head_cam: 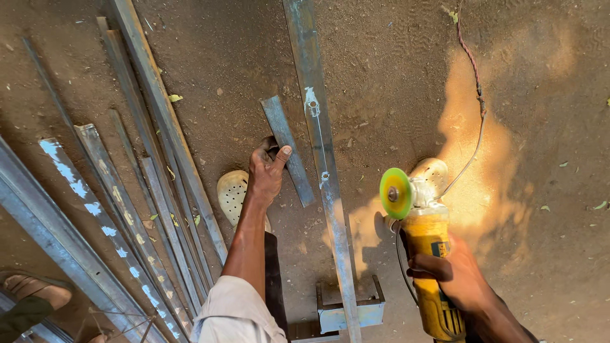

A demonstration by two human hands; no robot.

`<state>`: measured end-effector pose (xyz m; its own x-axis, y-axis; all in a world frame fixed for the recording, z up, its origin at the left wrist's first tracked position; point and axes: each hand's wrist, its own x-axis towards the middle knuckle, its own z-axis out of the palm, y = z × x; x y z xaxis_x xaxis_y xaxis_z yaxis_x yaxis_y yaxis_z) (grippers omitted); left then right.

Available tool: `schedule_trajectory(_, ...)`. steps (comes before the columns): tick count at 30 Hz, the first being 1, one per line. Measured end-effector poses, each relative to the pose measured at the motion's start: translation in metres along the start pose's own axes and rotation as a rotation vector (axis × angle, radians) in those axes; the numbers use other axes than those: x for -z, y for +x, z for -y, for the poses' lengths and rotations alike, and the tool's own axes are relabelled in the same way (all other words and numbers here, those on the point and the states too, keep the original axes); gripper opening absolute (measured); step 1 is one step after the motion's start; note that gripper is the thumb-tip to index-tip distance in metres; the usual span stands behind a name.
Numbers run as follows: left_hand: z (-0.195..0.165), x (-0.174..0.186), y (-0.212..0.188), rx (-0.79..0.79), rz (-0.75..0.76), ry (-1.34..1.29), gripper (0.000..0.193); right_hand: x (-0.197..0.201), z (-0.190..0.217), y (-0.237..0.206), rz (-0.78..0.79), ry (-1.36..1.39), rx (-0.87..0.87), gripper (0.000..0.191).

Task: The person holds a metal bar on the ground by hand and uses an angle grinder to grind its surface, moving the tool back and forth along the metal while sparks are produced.

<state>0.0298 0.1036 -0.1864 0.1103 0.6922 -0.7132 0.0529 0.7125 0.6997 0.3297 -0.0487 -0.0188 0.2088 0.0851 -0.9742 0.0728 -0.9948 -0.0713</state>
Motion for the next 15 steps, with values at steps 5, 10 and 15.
schedule_trajectory(5,0.005,-0.003,0.007,0.0,0.006,0.055,0.051,-0.01,0.007,0.006,-0.024,0.131,-0.059,0.022)
schedule_trajectory(10,0.013,-0.012,0.013,0.01,0.032,0.1,0.051,-0.023,0.009,0.022,0.029,0.093,-0.086,0.025)
schedule_trajectory(15,0.02,-0.02,0.017,0.005,0.039,0.053,0.051,-0.034,0.018,0.025,0.006,-0.002,-0.08,0.025)
